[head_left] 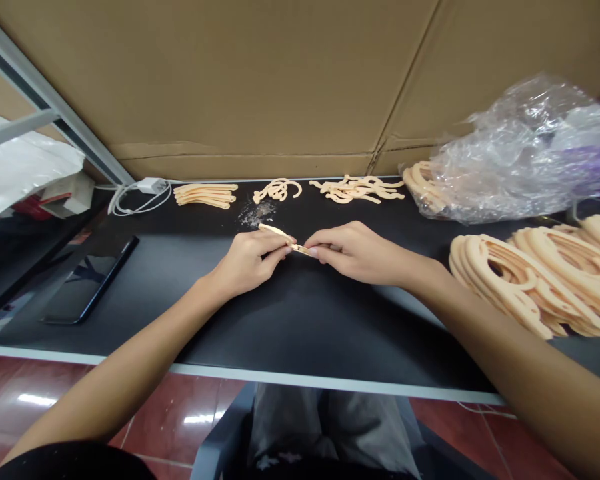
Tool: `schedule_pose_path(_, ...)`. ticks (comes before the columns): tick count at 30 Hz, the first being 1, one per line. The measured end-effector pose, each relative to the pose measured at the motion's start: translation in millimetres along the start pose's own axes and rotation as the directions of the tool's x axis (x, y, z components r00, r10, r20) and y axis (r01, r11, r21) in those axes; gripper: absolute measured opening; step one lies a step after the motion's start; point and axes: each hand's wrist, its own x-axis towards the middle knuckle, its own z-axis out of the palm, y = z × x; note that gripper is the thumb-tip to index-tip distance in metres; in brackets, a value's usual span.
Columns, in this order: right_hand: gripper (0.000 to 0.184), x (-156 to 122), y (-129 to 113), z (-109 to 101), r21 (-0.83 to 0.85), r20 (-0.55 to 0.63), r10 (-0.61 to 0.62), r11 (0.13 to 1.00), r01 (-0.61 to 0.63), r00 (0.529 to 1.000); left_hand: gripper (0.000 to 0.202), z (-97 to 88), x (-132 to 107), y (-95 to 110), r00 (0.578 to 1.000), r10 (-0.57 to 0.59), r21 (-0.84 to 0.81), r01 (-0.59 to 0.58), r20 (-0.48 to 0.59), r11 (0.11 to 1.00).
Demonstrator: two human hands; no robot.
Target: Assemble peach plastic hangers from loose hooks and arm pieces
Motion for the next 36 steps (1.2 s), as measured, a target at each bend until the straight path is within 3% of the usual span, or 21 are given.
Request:
schedule_pose_path(7,0.031,-1,0,1,-0.130,0.043,-0.034,0.991,0.039,0.998,0.016,0.9,0,2,0.997,0.074,0.021,-0.073,-0.014,0.997)
schedule_pose_path(15,0.029,-6,-21,-2,-0.470,0.072,0.185,0.873,-0.130,0.980,0.016,3.2,-2,5,0.994,0.102,0.074,-0.100,-0.024,0.992)
schedule_pose_path(29,0.033,-3,-19,-2,-0.457,0.040,0.173,0.879,-0.136,0.984,0.013,3.0,-3,7,0.993,0.118,0.163,-0.111,-0.029,0.980)
schedule_pose_path(36,0.031,-3,-23,-1,-0.465,0.050,0.185,0.874,-0.141,0.981,0.015,3.9,-4,6,0.990,0.140,0.079,-0.138,-0.028,0.987)
